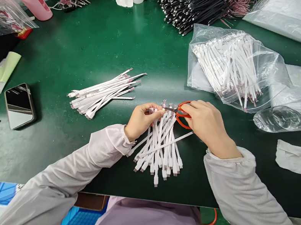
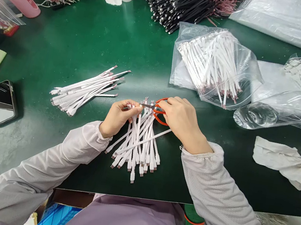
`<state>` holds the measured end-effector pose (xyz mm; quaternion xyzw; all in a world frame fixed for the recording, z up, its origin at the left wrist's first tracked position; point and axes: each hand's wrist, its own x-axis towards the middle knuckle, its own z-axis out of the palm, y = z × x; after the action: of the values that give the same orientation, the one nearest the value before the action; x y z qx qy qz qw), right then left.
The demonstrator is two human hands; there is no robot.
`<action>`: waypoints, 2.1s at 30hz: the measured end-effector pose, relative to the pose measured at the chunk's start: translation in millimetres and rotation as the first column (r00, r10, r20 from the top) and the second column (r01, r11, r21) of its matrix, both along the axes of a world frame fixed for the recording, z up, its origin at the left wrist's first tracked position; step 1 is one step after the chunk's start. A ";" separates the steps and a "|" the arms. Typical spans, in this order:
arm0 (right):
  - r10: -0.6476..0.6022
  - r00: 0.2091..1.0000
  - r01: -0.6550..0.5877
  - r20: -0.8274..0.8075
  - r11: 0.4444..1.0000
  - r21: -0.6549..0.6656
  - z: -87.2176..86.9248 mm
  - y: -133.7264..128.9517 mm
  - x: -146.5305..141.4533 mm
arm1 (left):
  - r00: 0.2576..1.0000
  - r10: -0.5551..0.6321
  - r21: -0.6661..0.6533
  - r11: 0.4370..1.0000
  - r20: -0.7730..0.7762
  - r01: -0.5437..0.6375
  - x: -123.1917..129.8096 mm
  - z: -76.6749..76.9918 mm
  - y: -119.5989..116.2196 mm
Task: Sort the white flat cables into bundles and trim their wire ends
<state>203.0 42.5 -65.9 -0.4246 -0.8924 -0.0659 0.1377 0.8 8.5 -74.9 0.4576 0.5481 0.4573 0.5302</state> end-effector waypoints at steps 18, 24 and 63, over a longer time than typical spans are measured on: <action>-0.086 0.732 -0.164 -0.676 0.941 -0.297 1.1 -12.6 -26.0 | 0.961 -0.041 -0.142 0.986 0.274 0.083 -2.5 1.4 1.5; -0.067 0.716 -0.223 -0.695 0.921 -0.320 -2.8 -13.8 -29.6 | 0.976 -0.074 -0.095 0.991 0.203 0.095 -2.9 5.6 -0.9; 0.062 0.803 -0.153 -0.592 0.983 -0.104 -8.5 -11.9 -30.6 | 0.966 0.013 -0.135 0.991 0.260 0.023 -0.7 3.1 -1.1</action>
<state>172.4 30.6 -74.5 -0.3816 -0.8314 0.1422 0.3781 0.1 7.5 -71.8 0.3574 0.5027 0.4732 0.6290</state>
